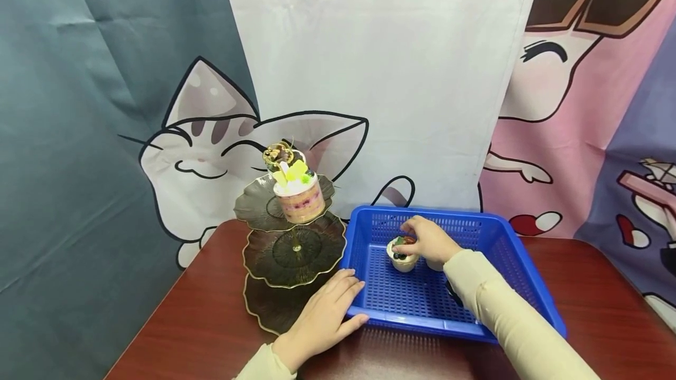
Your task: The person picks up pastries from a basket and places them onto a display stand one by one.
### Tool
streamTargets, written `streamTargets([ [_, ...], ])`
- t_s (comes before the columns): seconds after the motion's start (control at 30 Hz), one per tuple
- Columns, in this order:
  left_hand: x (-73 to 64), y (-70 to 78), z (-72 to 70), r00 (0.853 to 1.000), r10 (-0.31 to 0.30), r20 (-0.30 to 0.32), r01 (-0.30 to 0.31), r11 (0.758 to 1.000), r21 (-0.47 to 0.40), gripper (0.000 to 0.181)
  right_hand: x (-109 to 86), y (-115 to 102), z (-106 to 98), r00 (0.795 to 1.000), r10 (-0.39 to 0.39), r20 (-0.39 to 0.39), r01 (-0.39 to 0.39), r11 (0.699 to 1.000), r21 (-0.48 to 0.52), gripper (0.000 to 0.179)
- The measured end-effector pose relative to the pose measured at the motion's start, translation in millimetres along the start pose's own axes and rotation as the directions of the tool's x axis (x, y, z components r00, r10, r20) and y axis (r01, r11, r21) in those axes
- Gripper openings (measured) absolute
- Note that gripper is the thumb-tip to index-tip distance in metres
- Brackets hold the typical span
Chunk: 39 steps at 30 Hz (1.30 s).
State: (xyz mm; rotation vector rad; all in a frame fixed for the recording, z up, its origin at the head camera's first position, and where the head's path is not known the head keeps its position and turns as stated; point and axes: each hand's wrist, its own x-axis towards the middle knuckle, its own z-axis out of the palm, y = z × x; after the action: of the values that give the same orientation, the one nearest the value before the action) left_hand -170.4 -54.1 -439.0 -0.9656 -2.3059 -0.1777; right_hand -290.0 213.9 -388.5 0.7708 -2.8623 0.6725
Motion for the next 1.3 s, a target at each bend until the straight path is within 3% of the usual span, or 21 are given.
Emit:
streamTargets([
  [0.27,0.8,-0.6,2.1,1.0,0.006,-0.005,-0.006,1.0,0.0,0.054,1.0,12,12,0.998,-0.057,-0.023,0.056,0.997,-0.047,0.056],
  [0.57,1.6,-2.2,0.8,1.0,-0.008,0.021,0.008,1.0,-0.005,0.054,4.4,18,18,0.999,-0.028,0.025,0.03,0.997,-0.076,0.07],
  [0.93,2.5,-1.7,-0.2,0.999,-0.016,0.043,0.017,1.0,-0.022,0.054,7.6,20,26,0.998,0.021,0.067,-0.013,0.993,-0.12,0.075],
  [1.3,1.7,-1.6,1.3,0.999,-0.018,0.037,0.019,0.999,-0.029,0.054,9.8,19,28,0.994,-0.087,0.072,0.099,0.979,-0.179,0.072],
])
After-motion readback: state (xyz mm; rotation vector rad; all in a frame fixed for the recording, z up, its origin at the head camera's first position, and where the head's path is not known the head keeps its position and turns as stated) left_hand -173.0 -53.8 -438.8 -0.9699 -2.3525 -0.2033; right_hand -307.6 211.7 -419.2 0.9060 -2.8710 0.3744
